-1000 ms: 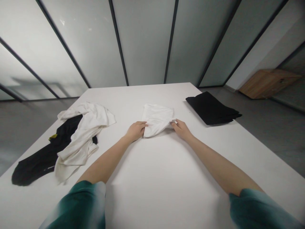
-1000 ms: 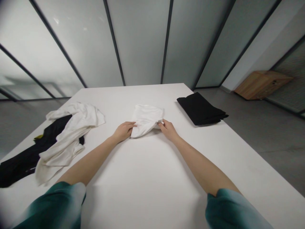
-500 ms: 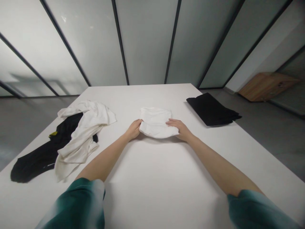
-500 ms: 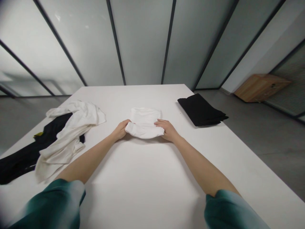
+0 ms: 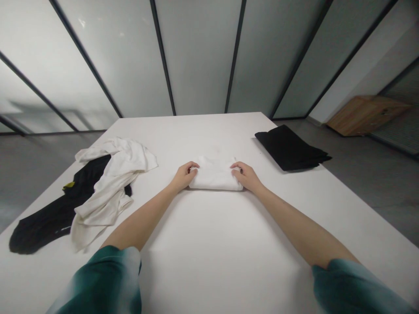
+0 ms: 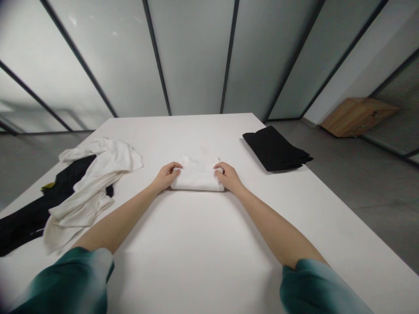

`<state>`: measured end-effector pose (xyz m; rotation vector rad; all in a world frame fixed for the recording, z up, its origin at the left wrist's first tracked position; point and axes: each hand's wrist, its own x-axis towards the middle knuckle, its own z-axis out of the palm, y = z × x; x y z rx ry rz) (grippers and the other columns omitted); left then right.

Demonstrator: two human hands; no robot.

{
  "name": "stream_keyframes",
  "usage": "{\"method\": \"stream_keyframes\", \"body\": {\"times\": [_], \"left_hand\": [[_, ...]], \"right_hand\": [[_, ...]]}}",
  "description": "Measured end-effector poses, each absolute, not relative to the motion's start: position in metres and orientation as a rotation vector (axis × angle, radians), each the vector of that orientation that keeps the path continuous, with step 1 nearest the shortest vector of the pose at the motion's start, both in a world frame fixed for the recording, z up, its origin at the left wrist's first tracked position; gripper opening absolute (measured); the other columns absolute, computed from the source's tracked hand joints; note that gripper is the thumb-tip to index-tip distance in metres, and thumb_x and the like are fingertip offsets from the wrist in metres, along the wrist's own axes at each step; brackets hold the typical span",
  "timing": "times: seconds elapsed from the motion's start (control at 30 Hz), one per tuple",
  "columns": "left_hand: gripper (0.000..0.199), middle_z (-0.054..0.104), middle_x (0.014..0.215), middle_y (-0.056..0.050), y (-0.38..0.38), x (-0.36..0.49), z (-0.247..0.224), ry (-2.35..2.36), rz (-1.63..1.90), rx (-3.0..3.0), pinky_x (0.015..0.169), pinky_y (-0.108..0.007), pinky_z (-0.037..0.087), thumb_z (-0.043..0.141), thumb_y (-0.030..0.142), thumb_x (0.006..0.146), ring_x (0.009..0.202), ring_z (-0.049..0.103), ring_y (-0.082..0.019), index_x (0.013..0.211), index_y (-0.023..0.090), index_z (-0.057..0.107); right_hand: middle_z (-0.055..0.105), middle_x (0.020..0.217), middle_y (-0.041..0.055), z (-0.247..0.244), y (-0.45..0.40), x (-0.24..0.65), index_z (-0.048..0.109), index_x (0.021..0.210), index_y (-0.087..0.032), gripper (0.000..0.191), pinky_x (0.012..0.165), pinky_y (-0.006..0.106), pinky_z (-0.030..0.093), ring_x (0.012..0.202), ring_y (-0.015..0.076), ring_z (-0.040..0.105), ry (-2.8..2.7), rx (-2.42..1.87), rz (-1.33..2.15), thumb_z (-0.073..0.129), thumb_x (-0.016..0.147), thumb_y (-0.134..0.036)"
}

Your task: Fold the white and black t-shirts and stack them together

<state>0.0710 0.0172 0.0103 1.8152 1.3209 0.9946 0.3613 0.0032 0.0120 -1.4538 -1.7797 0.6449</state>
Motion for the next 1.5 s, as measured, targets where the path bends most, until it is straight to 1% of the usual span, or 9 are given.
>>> {"method": "stream_keyframes", "body": {"times": [0.23,0.37,0.47,0.57,0.67,0.87,1.0,1.27,1.5], "left_hand": [[0.013,0.052,0.059,0.002,0.015,0.067,0.018,1.517,0.843,2.084,0.062,-0.030,0.041,0.051,0.026,0.071,0.060,0.052,-0.017,0.074,0.020,0.063],[0.018,0.060,0.064,-0.002,0.010,0.065,0.023,1.588,0.819,2.271,0.074,-0.036,0.048,0.053,0.028,0.075,0.067,0.059,-0.021,0.083,0.020,0.066],[0.036,0.071,0.105,-0.012,0.004,0.069,0.025,1.373,0.899,2.480,0.096,-0.042,0.047,0.054,0.036,0.082,0.103,0.064,-0.027,0.111,0.017,0.066],[0.058,0.050,0.151,-0.015,-0.001,0.074,0.021,1.136,0.609,2.656,0.116,-0.048,0.033,0.055,0.048,0.089,0.140,0.044,-0.031,0.141,0.021,0.053],[0.072,0.029,0.165,-0.015,-0.001,0.077,0.013,1.135,0.252,2.667,0.121,-0.052,0.023,0.053,0.059,0.092,0.152,0.026,-0.034,0.153,0.023,0.039],[0.083,0.019,0.167,-0.014,0.002,0.074,0.008,1.156,0.177,2.689,0.122,-0.051,0.020,0.056,0.066,0.089,0.154,0.017,-0.032,0.157,0.026,0.032],[0.093,0.021,0.167,-0.016,0.001,0.074,0.010,1.151,0.183,2.709,0.122,-0.053,0.021,0.063,0.070,0.082,0.154,0.019,-0.035,0.156,0.024,0.033],[0.056,0.051,0.150,-0.015,0.015,0.063,0.008,1.615,0.567,2.633,0.116,-0.052,0.036,0.061,0.046,0.090,0.141,0.043,-0.034,0.140,0.021,0.054],[0.050,0.059,0.140,-0.014,0.020,0.057,0.004,1.732,0.626,2.561,0.110,-0.049,0.041,0.055,0.038,0.090,0.130,0.052,-0.032,0.137,0.020,0.054]], "right_hand": [[0.066,0.089,0.0089,0.010,0.007,0.364,0.071,0.083,-0.022,0.019,0.087,0.041,0.045,0.091,0.0280,0.057,-2.006,-1.528,0.302,0.053,0.075,-0.024],[0.063,0.102,0.0140,0.012,0.004,0.366,0.073,0.089,-0.020,0.021,0.096,0.048,0.042,0.103,0.0324,0.055,-2.012,-1.507,0.072,0.056,0.078,-0.025],[0.058,0.132,0.0152,0.016,-0.003,0.365,0.069,0.117,-0.020,0.037,0.108,0.053,0.035,0.125,0.0345,0.049,-2.087,-1.290,0.020,0.055,0.085,-0.031],[0.048,0.152,0.0122,0.015,-0.008,0.360,0.060,0.138,-0.024,0.051,0.115,0.055,0.030,0.141,0.0346,0.039,-2.363,-1.183,0.134,0.056,0.090,-0.044],[0.044,0.157,0.0126,0.009,-0.007,0.355,0.055,0.145,-0.024,0.062,0.117,0.055,0.029,0.146,0.0346,0.036,-2.533,-1.262,0.258,0.057,0.090,-0.054],[0.041,0.159,0.0139,0.004,-0.003,0.354,0.055,0.146,-0.024,0.070,0.120,0.056,0.026,0.147,0.0356,0.035,-2.517,-1.300,0.265,0.062,0.087,-0.060],[0.044,0.157,0.0131,0.006,-0.003,0.354,0.058,0.143,-0.025,0.062,0.120,0.056,0.026,0.146,0.0333,0.037,-2.491,-1.303,0.282,0.060,0.090,-0.056],[0.052,0.149,0.0136,-0.005,0.015,0.368,0.072,0.096,-0.020,0.032,0.114,0.056,0.033,0.144,0.0349,0.037,-2.098,-1.633,0.215,0.054,0.094,-0.046],[0.065,0.125,0.0227,0.000,0.018,0.373,0.061,0.125,-0.015,0.071,0.099,0.054,0.042,0.119,0.0404,0.056,-1.853,-1.968,0.154,0.068,0.074,-0.064]]}}
